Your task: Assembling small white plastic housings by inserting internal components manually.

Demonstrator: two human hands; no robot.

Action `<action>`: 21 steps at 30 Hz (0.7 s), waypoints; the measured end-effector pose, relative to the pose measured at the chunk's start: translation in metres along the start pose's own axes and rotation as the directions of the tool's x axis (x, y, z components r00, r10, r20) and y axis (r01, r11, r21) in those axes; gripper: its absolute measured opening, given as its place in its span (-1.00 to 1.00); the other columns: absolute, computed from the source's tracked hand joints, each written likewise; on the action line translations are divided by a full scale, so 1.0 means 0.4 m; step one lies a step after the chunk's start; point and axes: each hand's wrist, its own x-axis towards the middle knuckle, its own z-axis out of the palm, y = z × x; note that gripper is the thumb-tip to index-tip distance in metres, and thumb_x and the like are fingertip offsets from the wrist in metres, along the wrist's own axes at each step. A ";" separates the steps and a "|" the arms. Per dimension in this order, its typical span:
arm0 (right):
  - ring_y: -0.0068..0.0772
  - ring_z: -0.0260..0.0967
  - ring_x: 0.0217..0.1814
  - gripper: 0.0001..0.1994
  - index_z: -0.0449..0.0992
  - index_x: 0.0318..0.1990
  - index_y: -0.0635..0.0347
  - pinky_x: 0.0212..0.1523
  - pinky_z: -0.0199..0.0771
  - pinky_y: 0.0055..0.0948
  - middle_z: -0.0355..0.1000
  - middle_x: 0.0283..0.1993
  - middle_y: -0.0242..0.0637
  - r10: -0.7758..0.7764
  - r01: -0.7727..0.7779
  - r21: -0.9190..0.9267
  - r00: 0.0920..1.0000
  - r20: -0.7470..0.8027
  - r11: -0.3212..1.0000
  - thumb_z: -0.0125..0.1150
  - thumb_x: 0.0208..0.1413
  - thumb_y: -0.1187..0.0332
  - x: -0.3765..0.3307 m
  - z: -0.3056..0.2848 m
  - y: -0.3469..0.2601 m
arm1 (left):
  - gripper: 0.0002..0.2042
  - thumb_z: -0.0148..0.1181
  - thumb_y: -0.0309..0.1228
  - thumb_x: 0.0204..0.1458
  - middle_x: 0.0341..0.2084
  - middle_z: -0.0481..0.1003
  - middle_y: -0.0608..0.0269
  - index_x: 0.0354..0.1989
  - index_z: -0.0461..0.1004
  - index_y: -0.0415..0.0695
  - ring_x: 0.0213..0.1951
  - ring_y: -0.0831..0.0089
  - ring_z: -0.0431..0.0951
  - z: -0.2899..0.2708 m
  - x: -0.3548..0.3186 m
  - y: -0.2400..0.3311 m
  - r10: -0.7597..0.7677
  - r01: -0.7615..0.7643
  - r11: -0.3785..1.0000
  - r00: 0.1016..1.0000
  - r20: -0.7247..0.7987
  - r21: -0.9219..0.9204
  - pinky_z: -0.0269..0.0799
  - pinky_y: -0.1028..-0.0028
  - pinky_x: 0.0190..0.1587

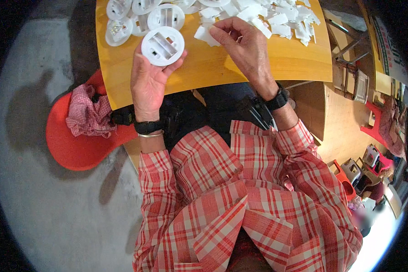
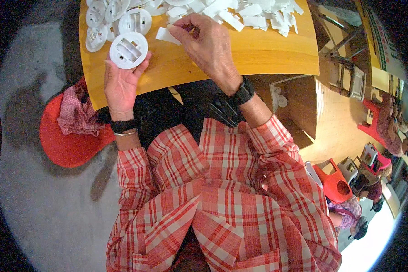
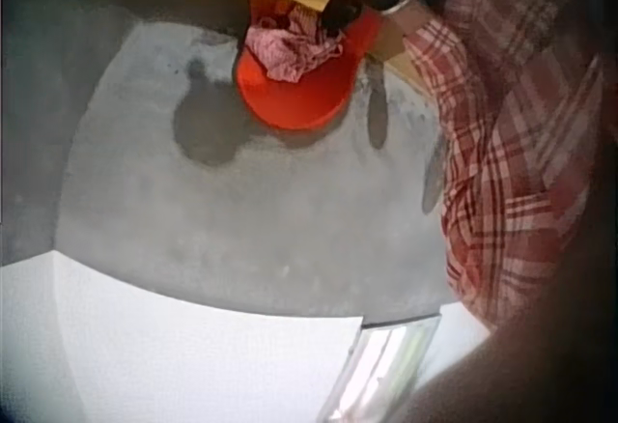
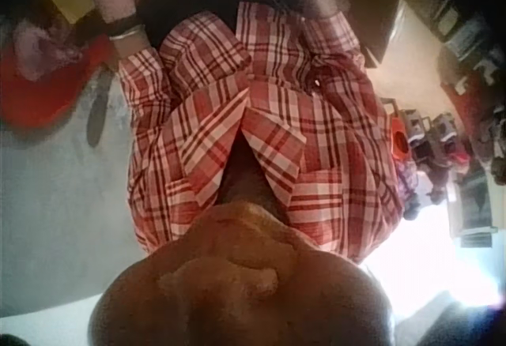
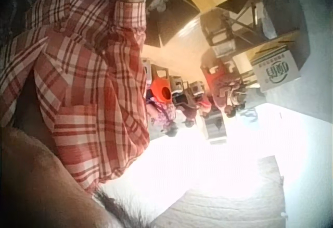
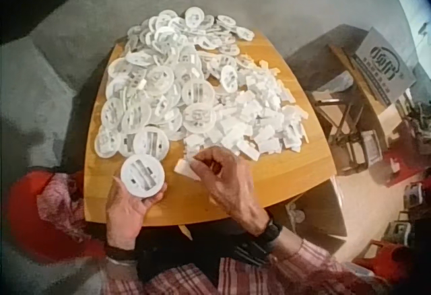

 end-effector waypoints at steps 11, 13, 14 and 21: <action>-0.12 0.39 -0.36 -0.82 0.54 -0.43 0.18 -0.34 0.38 -0.26 0.42 -0.47 -0.16 -0.252 0.254 -0.133 0.967 0.034 0.958 0.20 -0.08 0.26 0.006 0.081 -0.101 | -0.39 0.01 -0.04 0.06 0.06 0.23 0.11 0.19 0.04 -0.14 0.07 0.21 0.32 0.006 -0.005 -0.002 0.029 -0.029 0.999 0.999 -0.015 0.039 0.41 0.24 -0.01; -0.12 0.39 -0.37 -0.84 0.53 -0.44 0.19 -0.35 0.38 -0.25 0.42 -0.48 -0.16 -0.261 0.264 -0.173 0.964 0.037 0.949 0.18 -0.08 0.28 0.001 0.086 -0.101 | -0.39 0.03 -0.06 0.06 0.06 0.23 0.12 0.18 0.04 -0.14 0.06 0.23 0.33 0.003 -0.003 -0.004 0.032 -0.032 0.999 0.999 -0.010 0.016 0.42 0.26 -0.02; -0.12 0.39 -0.37 -0.84 0.53 -0.44 0.19 -0.35 0.38 -0.25 0.42 -0.48 -0.16 -0.259 0.261 -0.171 0.965 0.034 0.950 0.18 -0.08 0.28 -0.001 0.088 -0.100 | -0.39 0.05 -0.07 0.05 0.05 0.24 0.12 0.18 0.05 -0.14 0.05 0.24 0.34 0.003 -0.002 -0.005 0.037 -0.038 0.999 0.999 -0.006 -0.012 0.44 0.28 -0.04; -0.10 0.38 -0.42 -0.85 0.49 -0.48 0.20 -0.40 0.37 -0.23 0.40 -0.52 -0.17 -0.318 0.314 -0.156 0.948 -0.005 0.937 0.19 -0.09 0.30 -0.002 0.099 -0.092 | -0.40 0.09 -0.15 0.05 0.03 0.26 0.13 0.19 0.03 -0.15 0.01 0.29 0.36 -0.004 -0.004 -0.004 0.016 -0.016 1.000 1.000 -0.020 -0.018 0.48 0.34 -0.10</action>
